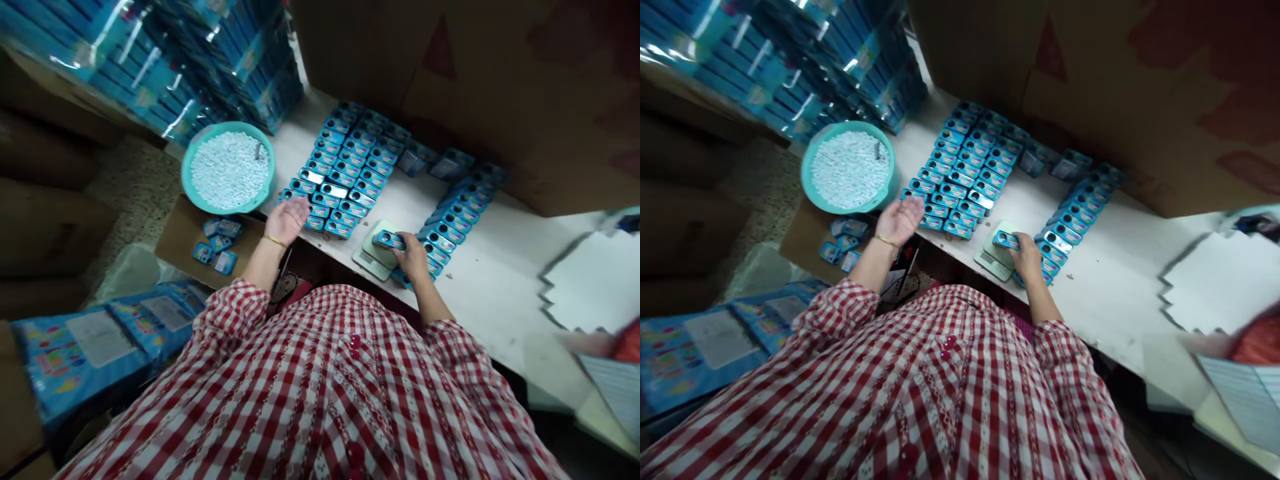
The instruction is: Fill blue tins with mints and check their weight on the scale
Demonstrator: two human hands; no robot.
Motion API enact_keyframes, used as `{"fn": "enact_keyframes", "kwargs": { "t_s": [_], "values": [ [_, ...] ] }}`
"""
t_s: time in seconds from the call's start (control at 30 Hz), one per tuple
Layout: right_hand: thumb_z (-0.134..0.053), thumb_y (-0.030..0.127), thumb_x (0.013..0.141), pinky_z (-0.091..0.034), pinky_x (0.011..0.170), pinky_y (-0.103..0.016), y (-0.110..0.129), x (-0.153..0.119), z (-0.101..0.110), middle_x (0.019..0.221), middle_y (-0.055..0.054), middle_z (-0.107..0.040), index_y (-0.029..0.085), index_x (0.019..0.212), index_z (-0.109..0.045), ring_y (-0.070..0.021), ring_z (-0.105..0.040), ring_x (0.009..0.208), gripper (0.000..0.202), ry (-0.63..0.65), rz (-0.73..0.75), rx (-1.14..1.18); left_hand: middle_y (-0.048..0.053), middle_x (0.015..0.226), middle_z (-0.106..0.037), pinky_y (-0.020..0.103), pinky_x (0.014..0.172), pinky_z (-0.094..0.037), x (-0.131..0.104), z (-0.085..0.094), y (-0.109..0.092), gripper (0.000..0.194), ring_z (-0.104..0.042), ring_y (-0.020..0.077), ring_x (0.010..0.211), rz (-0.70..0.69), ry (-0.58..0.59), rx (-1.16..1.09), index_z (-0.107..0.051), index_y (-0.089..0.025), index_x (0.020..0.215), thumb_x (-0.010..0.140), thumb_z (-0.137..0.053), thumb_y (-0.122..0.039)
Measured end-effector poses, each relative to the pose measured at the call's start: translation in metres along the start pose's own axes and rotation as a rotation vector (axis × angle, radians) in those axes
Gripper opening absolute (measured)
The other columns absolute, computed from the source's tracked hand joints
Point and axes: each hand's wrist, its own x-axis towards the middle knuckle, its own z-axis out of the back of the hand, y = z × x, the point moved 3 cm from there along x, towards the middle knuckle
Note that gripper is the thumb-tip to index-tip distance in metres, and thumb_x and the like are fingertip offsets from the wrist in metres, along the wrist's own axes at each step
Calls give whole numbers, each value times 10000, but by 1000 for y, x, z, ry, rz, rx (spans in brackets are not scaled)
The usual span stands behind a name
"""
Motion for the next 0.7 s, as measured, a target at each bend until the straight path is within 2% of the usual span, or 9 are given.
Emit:
{"fn": "enact_keyframes", "kwargs": {
  "t_s": [0.07, 0.13, 0.23, 0.33, 0.5, 0.6, 0.7],
  "values": [
    [-495, 320, 819, -470, 839, -388, 16, 1, 8, 1000, -110, -638, 163, 1105, -589, -249, -575, 940, 339, -5, 53, -42, 136, 1032, -664, 354, 923, -459, -14, -10, 53, 332, -631, 191, 992, 226, 76, 70, -597, -109, 1100, 914, -396, -296],
    [-487, 318, 837, -458, 824, -377, 39, -2, 20, 998, -112, -629, 156, 1142, -579, -247, -556, 917, 358, -16, 153, -134, 135, 953, -685, 363, 902, -467, -23, -18, 94, 319, -652, 195, 913, 374, 83, 116, -634, -99, 1009, 912, -402, -295],
    [-499, 313, 840, -436, 793, -379, 70, -9, 36, 1034, -112, -614, 161, 1216, -544, -256, -525, 894, 408, 5, 297, -290, 128, 895, -693, 348, 864, -482, -23, -31, 127, 339, -657, 182, 821, 439, 97, 93, -651, -95, 934, 919, -393, -314],
    [-489, 292, 847, -429, 779, -374, 79, -14, 42, 1014, -109, -616, 157, 1201, -550, -255, -515, 877, 384, 11, 313, -346, 116, 824, -690, 327, 824, -494, -21, -43, 139, 331, -645, 163, 747, 450, 117, 48, -655, -91, 917, 921, -395, -295],
    [-489, 299, 848, -437, 804, -376, 60, -21, 40, 1026, -109, -608, 161, 1182, -547, -255, -520, 900, 365, -24, 246, -270, 107, 761, -675, 300, 778, -508, -25, -53, 150, 287, -647, 159, 743, 466, 120, 28, -645, -74, 892, 918, -401, -222],
    [-506, 314, 837, -445, 835, -372, 42, -21, 35, 1022, -100, -606, 173, 1152, -545, -248, -536, 933, 348, -61, 179, -133, 101, 744, -667, 255, 719, -515, -25, -47, 152, 269, -648, 146, 730, 464, 64, 42, -638, -80, 853, 915, -404, -198],
    [-516, 324, 817, -458, 835, -363, 24, -14, 24, 1002, -93, -609, 179, 1101, -547, -237, -555, 935, 320, -59, 114, 13, 76, 677, -636, 208, 624, -500, -26, -35, 144, 239, -623, 118, 647, 438, -29, 65, -631, -85, 821, 904, -437, -199]
  ]
}}
